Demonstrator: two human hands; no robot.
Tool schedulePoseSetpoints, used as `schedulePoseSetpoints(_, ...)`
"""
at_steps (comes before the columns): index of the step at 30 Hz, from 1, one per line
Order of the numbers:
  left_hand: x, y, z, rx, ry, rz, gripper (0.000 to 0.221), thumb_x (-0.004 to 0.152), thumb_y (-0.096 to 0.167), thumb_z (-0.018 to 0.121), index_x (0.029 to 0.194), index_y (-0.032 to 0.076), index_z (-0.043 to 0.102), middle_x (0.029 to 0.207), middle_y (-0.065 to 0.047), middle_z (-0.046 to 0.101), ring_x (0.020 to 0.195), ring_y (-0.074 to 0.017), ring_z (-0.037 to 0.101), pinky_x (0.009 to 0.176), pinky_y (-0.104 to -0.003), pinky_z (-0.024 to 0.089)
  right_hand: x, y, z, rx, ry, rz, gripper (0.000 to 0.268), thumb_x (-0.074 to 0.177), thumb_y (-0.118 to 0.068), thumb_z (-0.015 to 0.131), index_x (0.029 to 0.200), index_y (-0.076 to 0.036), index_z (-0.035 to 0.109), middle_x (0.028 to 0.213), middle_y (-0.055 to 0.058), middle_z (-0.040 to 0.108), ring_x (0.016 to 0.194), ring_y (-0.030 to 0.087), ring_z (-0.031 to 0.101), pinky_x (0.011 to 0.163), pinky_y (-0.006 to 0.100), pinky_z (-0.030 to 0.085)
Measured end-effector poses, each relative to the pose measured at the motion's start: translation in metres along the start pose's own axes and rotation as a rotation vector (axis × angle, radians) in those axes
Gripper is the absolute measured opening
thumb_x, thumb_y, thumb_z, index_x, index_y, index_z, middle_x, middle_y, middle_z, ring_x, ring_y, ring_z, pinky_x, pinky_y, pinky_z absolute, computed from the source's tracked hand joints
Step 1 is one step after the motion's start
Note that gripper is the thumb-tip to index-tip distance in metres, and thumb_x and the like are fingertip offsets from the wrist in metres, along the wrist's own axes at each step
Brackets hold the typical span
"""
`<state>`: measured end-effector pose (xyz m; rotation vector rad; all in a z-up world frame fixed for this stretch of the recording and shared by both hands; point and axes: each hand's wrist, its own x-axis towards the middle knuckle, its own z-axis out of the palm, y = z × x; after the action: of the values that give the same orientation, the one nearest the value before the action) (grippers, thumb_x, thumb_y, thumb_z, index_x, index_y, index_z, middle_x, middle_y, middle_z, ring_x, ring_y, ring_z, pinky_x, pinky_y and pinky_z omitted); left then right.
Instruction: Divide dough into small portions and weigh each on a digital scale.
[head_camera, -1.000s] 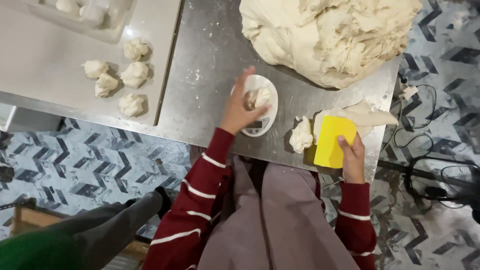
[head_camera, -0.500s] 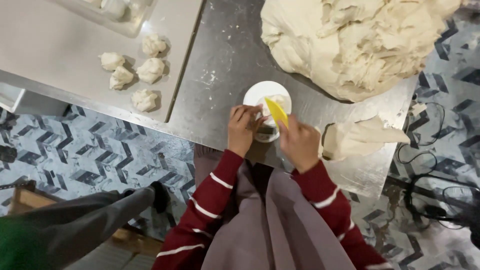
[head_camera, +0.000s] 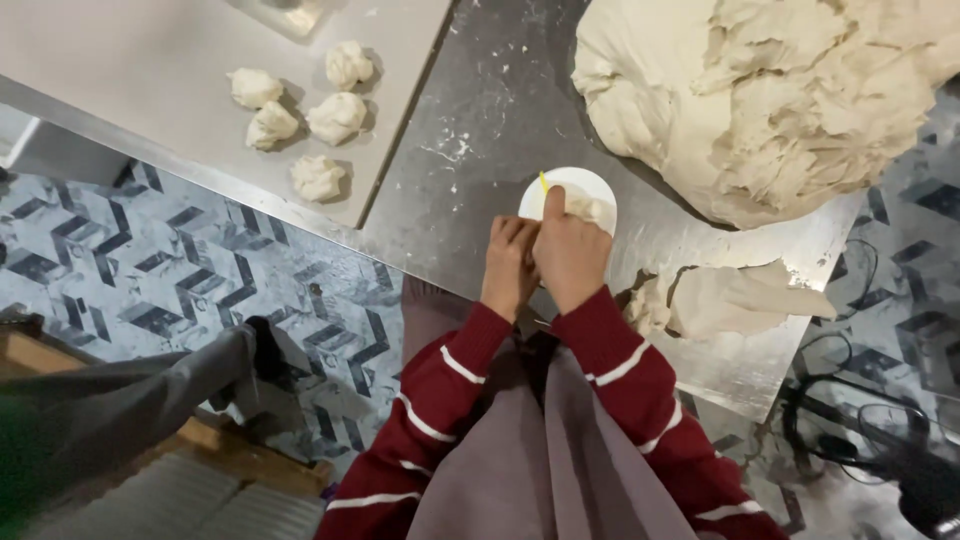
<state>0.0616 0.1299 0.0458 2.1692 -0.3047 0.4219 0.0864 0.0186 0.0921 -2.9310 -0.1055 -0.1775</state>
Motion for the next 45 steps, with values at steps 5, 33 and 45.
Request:
schedulePoseSetpoints(5, -0.013, 0.011, -0.028, -0.132, -0.022, -0.171, 0.020, 0.088, 0.008, 0.071, 0.105, -0.001, 0.069, 0.101, -0.016, 0.067, 0.099, -0.0327, 0.062, 0.087, -0.044, 0.052, 0.004, 0.032, -0.008, 0.114, 0.065, 0.127, 0.033, 0.095, -0.021, 0.066, 0.118, 0.000, 0.057, 0.065, 0.019, 0.067, 0.059, 0.040, 0.067, 0.051, 0.051, 0.049)
schedulePoseSetpoints(33, -0.098, 0.111, 0.060, 0.538, -0.782, 0.624, 0.060, 0.086, 0.017, 0.064, 0.142, -0.004, 0.058, 0.168, -0.018, 0.025, 0.156, -0.0378, 0.017, 0.123, -0.065, 0.016, -0.249, 0.213, 0.046, 0.828, 0.663, 0.804, 0.024, 0.113, -0.019, 0.063, 0.123, 0.002, 0.059, 0.111, 0.006, 0.065, 0.099, 0.015, 0.060, 0.089, 0.030, 0.051)
schedulePoseSetpoints(45, -0.091, 0.098, -0.038, -0.183, -0.637, 0.212, 0.020, 0.096, 0.013, 0.069, 0.113, 0.009, 0.076, 0.119, -0.009, 0.068, 0.117, -0.0294, 0.060, 0.102, -0.046, 0.047, -0.237, 0.221, 0.026, 0.921, 0.699, 0.602, 0.026, 0.116, -0.007, 0.059, 0.138, 0.006, 0.056, 0.132, 0.009, 0.065, 0.117, 0.018, 0.062, 0.104, 0.031, 0.050)
